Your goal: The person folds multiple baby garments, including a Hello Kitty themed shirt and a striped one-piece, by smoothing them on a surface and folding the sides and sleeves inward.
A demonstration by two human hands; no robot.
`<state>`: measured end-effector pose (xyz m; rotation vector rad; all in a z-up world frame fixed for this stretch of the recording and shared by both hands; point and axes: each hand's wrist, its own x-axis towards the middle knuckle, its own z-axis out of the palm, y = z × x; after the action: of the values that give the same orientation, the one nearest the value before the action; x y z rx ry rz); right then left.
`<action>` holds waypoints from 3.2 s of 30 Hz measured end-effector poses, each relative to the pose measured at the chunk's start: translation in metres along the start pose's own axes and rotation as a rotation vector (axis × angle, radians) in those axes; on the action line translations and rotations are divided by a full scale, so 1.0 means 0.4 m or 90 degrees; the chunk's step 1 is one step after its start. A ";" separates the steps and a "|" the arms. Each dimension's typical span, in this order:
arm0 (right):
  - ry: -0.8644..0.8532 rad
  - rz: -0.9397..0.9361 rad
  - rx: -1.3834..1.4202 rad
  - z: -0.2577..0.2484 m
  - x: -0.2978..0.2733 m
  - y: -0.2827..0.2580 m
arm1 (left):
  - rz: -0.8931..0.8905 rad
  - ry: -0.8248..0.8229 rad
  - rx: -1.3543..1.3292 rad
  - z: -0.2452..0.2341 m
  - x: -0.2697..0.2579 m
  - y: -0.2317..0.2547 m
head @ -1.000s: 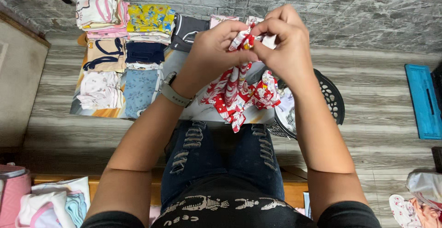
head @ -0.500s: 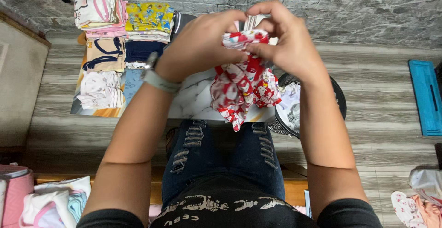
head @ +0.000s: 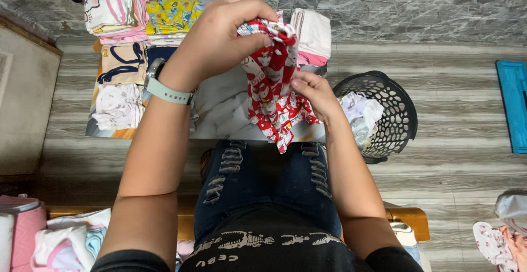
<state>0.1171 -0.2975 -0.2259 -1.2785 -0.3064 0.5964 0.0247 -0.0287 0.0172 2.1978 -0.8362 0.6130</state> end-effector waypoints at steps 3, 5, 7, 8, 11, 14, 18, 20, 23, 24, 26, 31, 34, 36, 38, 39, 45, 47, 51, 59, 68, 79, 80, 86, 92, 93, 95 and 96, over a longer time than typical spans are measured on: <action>-0.068 -0.029 0.083 -0.002 0.010 0.011 | -0.011 0.020 0.030 -0.018 -0.007 0.000; -0.093 -0.019 0.142 0.013 0.000 -0.019 | -0.015 0.036 0.045 -0.033 -0.013 -0.002; -0.149 0.032 0.276 0.035 -0.023 -0.069 | -0.034 0.050 0.035 -0.045 -0.020 -0.006; -0.146 0.033 0.278 0.056 -0.030 -0.093 | -0.035 0.048 0.033 -0.047 -0.024 -0.007; -0.063 0.089 0.392 0.101 -0.035 -0.168 | -0.040 0.078 0.041 -0.053 -0.032 -0.010; -0.011 -0.030 0.338 0.089 -0.022 -0.197 | -0.052 0.109 0.057 -0.069 -0.044 -0.010; 0.103 -0.184 0.087 0.017 -0.029 -0.203 | -0.074 0.112 0.121 -0.088 -0.069 0.031; 0.102 -0.208 0.110 0.003 -0.029 -0.216 | -0.085 0.106 0.142 -0.098 -0.072 0.053; 0.187 -0.242 -0.067 0.008 -0.023 -0.239 | -0.111 0.132 0.210 -0.086 -0.075 0.063; 0.162 -0.295 -0.041 0.007 -0.031 -0.253 | -0.101 0.136 0.184 -0.083 -0.077 0.062; 0.144 -0.344 -0.015 0.000 -0.043 -0.260 | -0.092 0.135 0.151 -0.080 -0.079 0.051; 0.048 -0.253 0.086 -0.046 -0.068 -0.237 | -0.030 0.161 0.098 -0.067 -0.074 0.045; 0.063 -0.236 0.111 -0.063 -0.099 -0.238 | -0.072 0.130 0.113 -0.066 -0.073 0.056; 0.063 -0.240 0.087 -0.079 -0.135 -0.256 | -0.117 0.114 0.077 -0.062 -0.078 0.060; 0.059 -0.245 0.063 -0.092 -0.144 -0.286 | -0.149 0.108 0.038 -0.053 -0.099 0.055; 0.029 -0.278 0.026 -0.098 -0.138 -0.302 | -0.216 0.113 -0.049 -0.044 -0.120 0.046; 0.020 -0.168 -0.093 -0.074 0.088 -0.212 | -0.385 0.152 -0.299 0.061 -0.295 -0.262; 0.099 -0.083 -0.237 -0.065 0.178 -0.088 | -0.435 0.122 -0.072 0.119 -0.373 -0.405; 0.099 -0.174 -0.308 -0.111 0.241 0.167 | -0.561 0.106 0.079 0.262 -0.515 -0.587; 0.374 0.034 -0.519 -0.276 -0.133 0.362 | -0.315 -0.077 0.176 0.519 -0.585 -0.487; 0.343 0.368 -0.360 -0.235 -0.255 0.530 | -0.055 -0.112 0.081 0.808 -0.544 -0.188; 0.289 0.416 -0.323 -0.221 -0.271 0.505 | -0.024 -0.259 0.239 0.893 -0.559 -0.202; 0.298 0.437 -0.294 -0.216 -0.273 0.496 | -0.018 -0.249 0.251 0.892 -0.562 -0.202; 0.356 0.478 -0.151 -0.175 -0.266 0.462 | -0.042 -0.231 0.202 0.902 -0.577 -0.206; 0.372 0.428 -0.140 -0.184 -0.273 0.458 | -0.069 -0.168 0.131 0.906 -0.572 -0.222; 0.375 0.406 -0.123 -0.184 -0.273 0.453 | -0.079 -0.149 0.105 0.901 -0.567 -0.221; 0.361 0.401 -0.136 -0.182 -0.286 0.433 | -0.051 -0.130 0.095 0.886 -0.560 -0.213; 0.347 0.397 -0.149 -0.180 -0.293 0.421 | -0.022 -0.111 0.084 0.879 -0.557 -0.208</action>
<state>0.0188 -0.3945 -0.3938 -1.7170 0.5083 0.7151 -0.0057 -0.1593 -0.3855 2.4067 -0.8663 0.4766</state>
